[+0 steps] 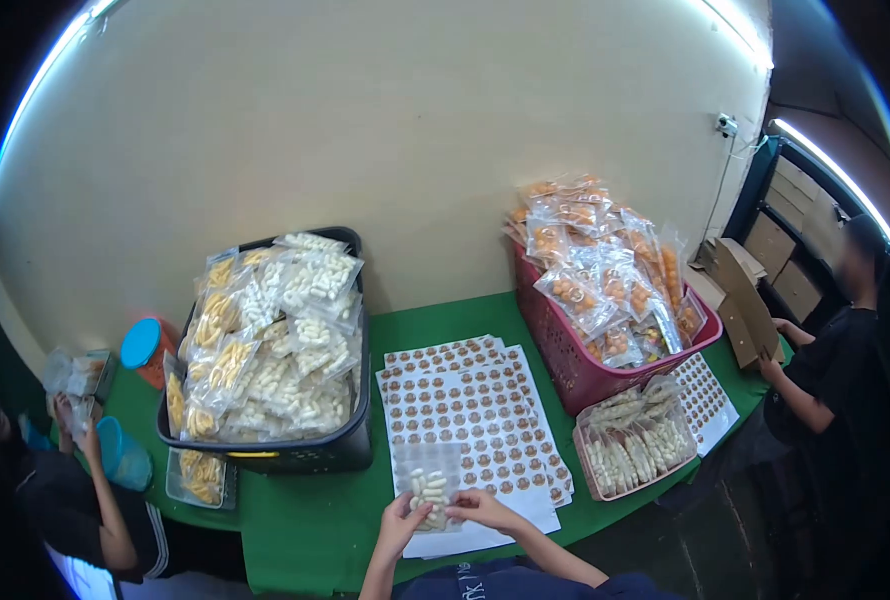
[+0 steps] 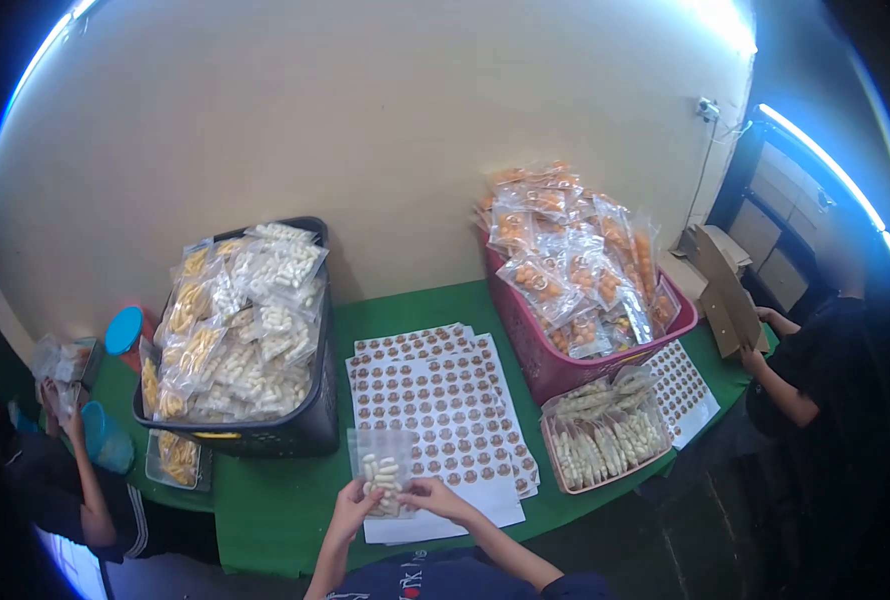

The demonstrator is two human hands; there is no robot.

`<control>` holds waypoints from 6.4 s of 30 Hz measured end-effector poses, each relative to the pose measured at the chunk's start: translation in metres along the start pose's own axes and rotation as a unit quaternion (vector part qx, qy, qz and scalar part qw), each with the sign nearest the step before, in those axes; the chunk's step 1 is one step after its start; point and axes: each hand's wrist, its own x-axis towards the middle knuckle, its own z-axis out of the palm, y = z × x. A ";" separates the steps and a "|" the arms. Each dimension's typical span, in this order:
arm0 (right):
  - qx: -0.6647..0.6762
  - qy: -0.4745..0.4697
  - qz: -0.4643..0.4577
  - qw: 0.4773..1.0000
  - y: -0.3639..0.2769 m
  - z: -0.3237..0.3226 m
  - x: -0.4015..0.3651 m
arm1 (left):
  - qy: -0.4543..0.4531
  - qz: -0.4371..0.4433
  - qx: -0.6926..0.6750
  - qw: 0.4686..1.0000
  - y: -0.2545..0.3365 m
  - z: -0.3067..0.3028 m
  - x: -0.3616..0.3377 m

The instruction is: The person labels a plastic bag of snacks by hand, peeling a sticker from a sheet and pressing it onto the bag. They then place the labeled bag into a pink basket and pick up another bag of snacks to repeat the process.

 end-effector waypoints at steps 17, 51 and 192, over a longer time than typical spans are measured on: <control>-0.413 0.409 0.055 0.812 0.090 -0.121 -0.032 | 0.161 0.052 -0.035 0.985 0.019 -0.036 -0.019; -0.566 0.192 -0.082 0.798 0.145 0.087 0.093 | 0.186 0.037 -0.051 0.981 0.010 -0.039 -0.017; 0.081 0.185 -0.157 0.967 -0.091 -0.197 -0.206 | -0.070 0.053 -0.076 0.993 -0.006 0.331 0.016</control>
